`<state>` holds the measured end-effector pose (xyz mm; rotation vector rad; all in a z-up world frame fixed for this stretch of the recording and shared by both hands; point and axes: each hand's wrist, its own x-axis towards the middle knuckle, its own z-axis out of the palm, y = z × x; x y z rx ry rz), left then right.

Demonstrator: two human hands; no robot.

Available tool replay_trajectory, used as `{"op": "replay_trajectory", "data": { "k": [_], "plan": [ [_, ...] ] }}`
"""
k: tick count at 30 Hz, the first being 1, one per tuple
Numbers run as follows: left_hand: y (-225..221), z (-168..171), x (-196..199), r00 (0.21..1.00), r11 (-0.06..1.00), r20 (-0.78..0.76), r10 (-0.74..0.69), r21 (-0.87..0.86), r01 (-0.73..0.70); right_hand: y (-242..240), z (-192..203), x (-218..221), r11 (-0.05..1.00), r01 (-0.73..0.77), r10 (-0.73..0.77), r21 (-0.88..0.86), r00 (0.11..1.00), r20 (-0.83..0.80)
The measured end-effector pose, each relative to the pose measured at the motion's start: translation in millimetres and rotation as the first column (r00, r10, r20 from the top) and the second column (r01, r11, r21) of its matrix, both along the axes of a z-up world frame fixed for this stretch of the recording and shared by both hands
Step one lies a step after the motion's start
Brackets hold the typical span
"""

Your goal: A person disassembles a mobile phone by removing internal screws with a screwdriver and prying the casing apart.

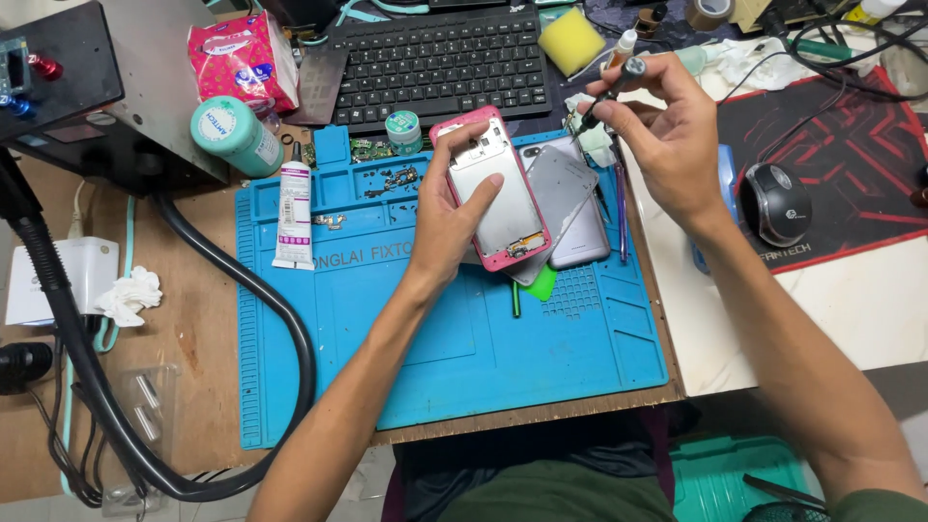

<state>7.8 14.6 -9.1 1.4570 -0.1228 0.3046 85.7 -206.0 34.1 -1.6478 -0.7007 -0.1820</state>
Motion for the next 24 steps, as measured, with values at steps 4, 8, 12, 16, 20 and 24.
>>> {"op": "replay_trajectory", "data": {
  "k": [4,8,12,16,20,24],
  "plan": [
    [1,0,1,1.000,1.000,-0.014,-0.002,-0.006,0.002,1,-9,-6,0.999,0.033,-0.035,-0.028,0.997,-0.065],
    [0,0,2,0.999,0.999,-0.039,-0.019,-0.041,0.017,2,-11,-9,0.998,0.040,-0.044,-0.055,0.996,-0.080],
    [2,4,2,1.000,1.000,-0.015,0.002,0.024,-0.002,3,-14,-10,0.995,0.040,-0.048,-0.086,0.995,-0.087],
    [5,4,4,0.999,1.000,-0.031,0.018,-0.016,-0.018,6,-12,-16,0.993,0.088,-0.092,-0.083,0.995,-0.043],
    [6,7,3,0.999,1.000,-0.042,0.004,-0.022,-0.005,5,-13,-20,0.991,0.108,-0.103,0.083,0.993,-0.064],
    [3,-8,10,0.996,0.998,-0.059,-0.063,-0.028,0.061,15,-16,-24,0.951,0.112,-0.048,0.289,0.974,-0.220]
  ]
}}
